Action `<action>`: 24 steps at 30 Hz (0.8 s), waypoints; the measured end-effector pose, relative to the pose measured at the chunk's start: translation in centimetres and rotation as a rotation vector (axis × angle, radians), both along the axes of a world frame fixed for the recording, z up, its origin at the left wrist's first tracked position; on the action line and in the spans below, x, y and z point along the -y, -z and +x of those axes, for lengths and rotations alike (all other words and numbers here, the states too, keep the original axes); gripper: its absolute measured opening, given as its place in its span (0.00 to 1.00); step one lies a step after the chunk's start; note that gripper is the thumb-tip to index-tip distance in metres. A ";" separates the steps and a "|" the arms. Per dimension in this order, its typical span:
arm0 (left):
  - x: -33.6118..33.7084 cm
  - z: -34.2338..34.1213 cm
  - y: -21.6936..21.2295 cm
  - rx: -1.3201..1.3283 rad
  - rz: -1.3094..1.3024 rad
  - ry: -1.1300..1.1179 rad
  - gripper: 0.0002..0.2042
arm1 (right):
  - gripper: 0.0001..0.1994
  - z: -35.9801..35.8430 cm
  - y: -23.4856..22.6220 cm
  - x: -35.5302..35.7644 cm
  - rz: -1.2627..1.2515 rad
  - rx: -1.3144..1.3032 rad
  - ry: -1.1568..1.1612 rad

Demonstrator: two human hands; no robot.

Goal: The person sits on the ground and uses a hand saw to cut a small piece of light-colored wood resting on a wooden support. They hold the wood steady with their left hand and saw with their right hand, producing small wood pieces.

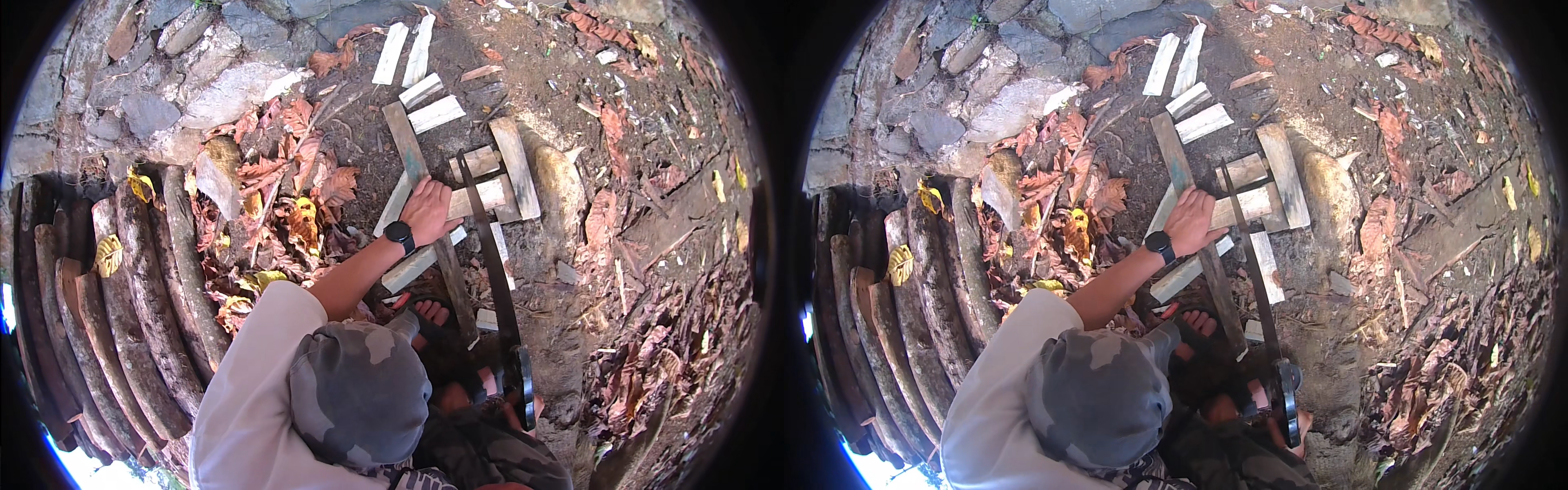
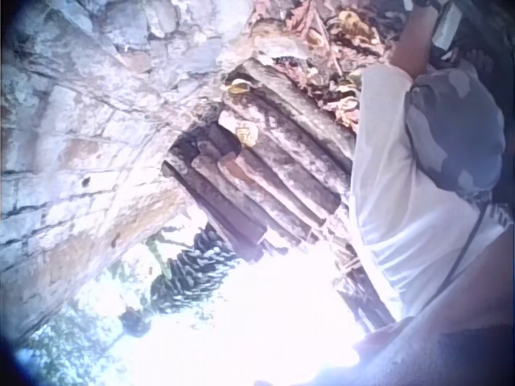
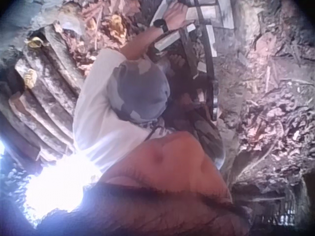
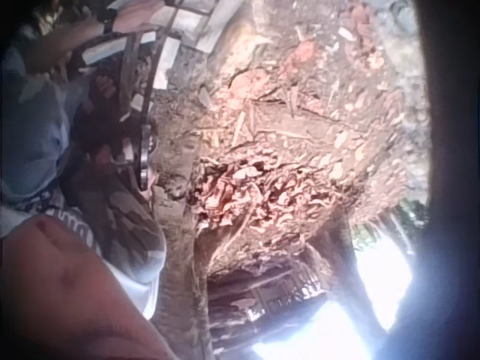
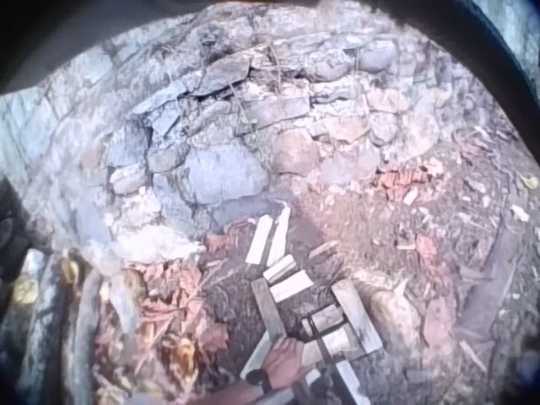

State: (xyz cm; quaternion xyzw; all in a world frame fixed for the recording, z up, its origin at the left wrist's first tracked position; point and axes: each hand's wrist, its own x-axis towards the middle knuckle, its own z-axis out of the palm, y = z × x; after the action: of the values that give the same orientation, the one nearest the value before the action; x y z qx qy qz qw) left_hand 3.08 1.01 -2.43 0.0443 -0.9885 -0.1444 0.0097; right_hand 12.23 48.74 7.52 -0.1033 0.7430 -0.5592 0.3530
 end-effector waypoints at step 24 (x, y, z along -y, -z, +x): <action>0.0 -0.3 0.0 0.012 -0.017 0.020 0.30 | 0.09 -5.0 0.5 9.1 -0.012 -0.280 -0.051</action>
State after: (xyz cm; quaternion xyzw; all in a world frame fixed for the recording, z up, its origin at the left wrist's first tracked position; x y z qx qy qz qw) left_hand 2.74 1.00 -2.41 0.0352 -0.9901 -0.1358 0.0028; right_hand 7.21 39.61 7.03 -0.2011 0.7787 -0.5347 0.2594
